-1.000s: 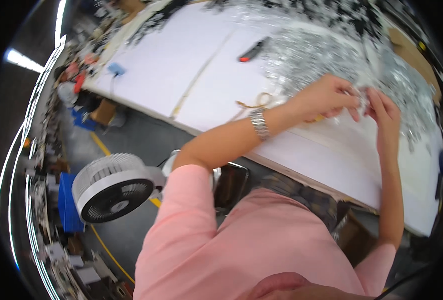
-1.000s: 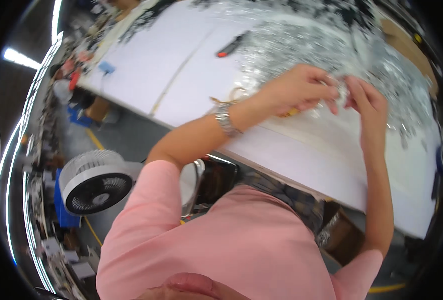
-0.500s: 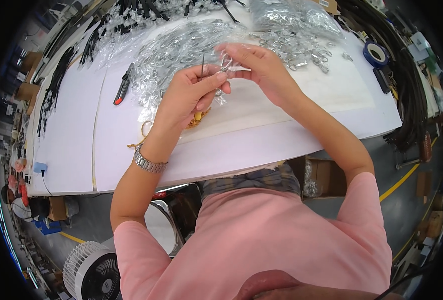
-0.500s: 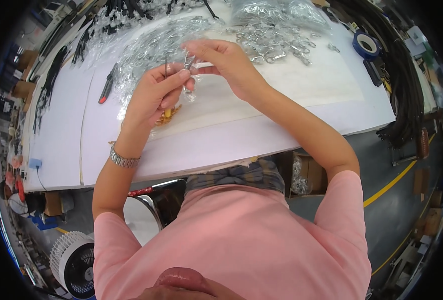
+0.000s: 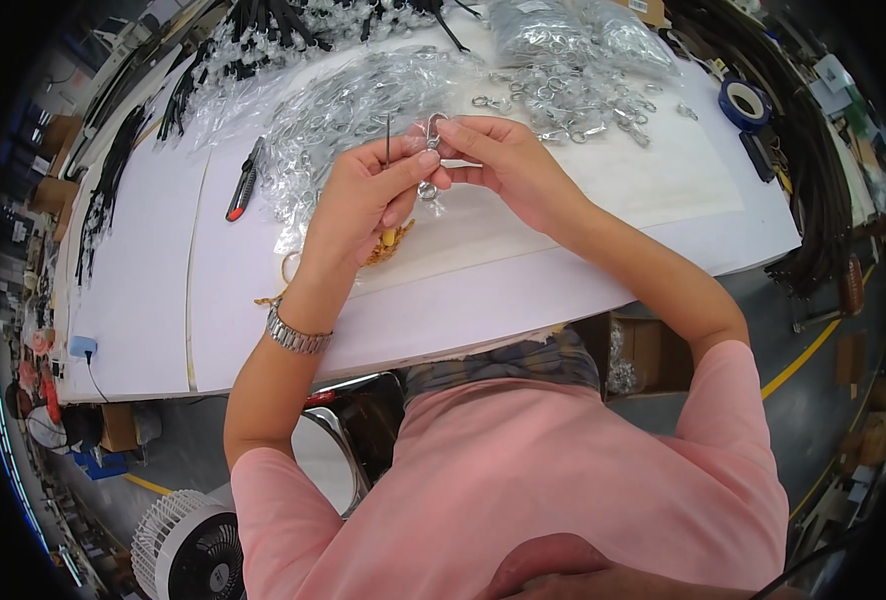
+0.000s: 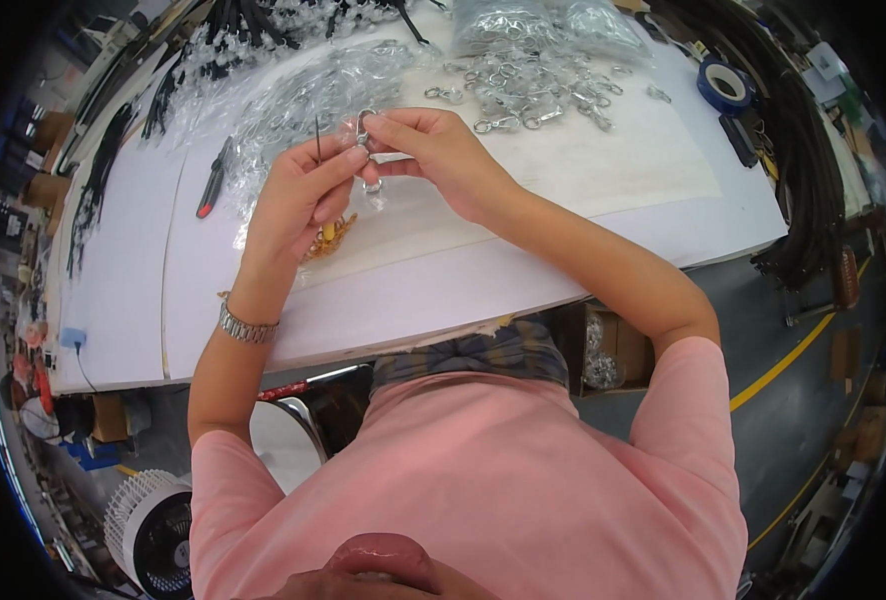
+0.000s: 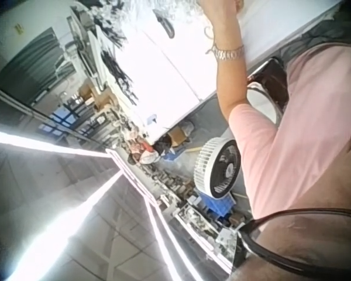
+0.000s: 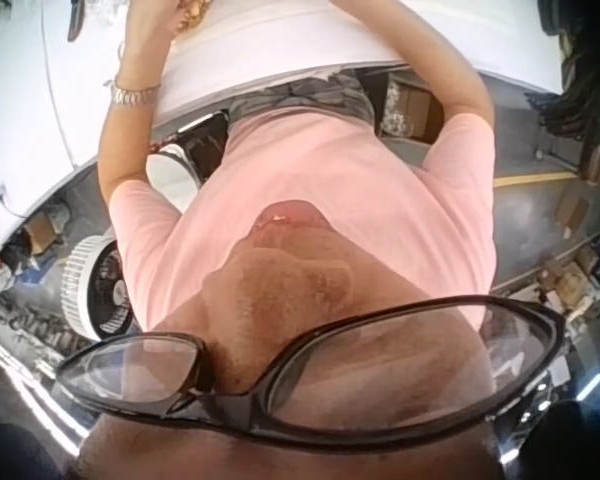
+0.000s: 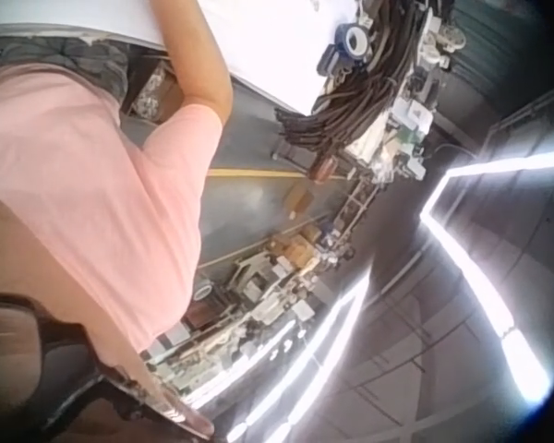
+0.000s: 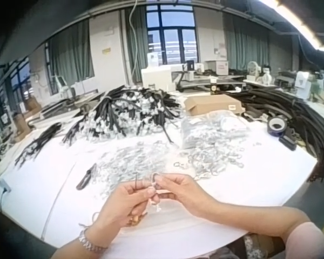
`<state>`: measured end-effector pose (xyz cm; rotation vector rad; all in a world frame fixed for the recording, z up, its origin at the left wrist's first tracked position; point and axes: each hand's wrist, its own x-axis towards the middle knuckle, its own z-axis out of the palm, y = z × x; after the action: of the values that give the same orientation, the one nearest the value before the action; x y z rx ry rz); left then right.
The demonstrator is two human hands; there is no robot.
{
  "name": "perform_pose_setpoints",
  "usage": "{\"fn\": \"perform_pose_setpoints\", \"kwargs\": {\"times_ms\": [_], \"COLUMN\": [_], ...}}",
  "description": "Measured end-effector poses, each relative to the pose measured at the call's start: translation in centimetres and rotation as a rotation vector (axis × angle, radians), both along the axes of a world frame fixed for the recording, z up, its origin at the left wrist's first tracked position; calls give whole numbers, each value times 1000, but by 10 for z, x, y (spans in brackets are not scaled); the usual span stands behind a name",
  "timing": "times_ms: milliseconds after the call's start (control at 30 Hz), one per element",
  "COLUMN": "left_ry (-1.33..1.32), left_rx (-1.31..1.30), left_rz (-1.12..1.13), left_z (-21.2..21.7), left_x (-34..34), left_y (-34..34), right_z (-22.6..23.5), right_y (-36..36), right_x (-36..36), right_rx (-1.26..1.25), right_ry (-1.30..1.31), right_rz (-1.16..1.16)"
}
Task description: Manually assembling small silver and clear hardware components at a workshop table.
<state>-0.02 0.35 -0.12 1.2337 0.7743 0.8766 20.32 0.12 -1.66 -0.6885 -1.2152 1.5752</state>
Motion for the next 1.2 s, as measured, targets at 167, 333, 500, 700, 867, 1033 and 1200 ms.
{"fn": "perform_pose_setpoints", "kwargs": {"times_ms": [167,333,500,700,867,1033,1200], "left_ry": [-32,8,13,130,-37,-15,169], "left_rx": [-11,46,204,178,-20,54,138], "left_rz": [37,5,146,57,-7,-47,47], "left_z": [1,6,13,4,17,22,14], "left_x": [4,-5,-19,-12,-16,-14,-10], "left_y": [-1,4,10,10,5,4,1], "right_z": [-5,-2,-1,1,1,-7,-1], "right_y": [1,2,6,1,8,18,7], "right_x": [0,-1,6,4,9,15,11], "right_rx": [-44,-103,-183,-179,-320,-363,-245], "right_ry": [6,77,91,-4,75,225,-47], "right_rz": [46,46,95,312,433,476,466]}}
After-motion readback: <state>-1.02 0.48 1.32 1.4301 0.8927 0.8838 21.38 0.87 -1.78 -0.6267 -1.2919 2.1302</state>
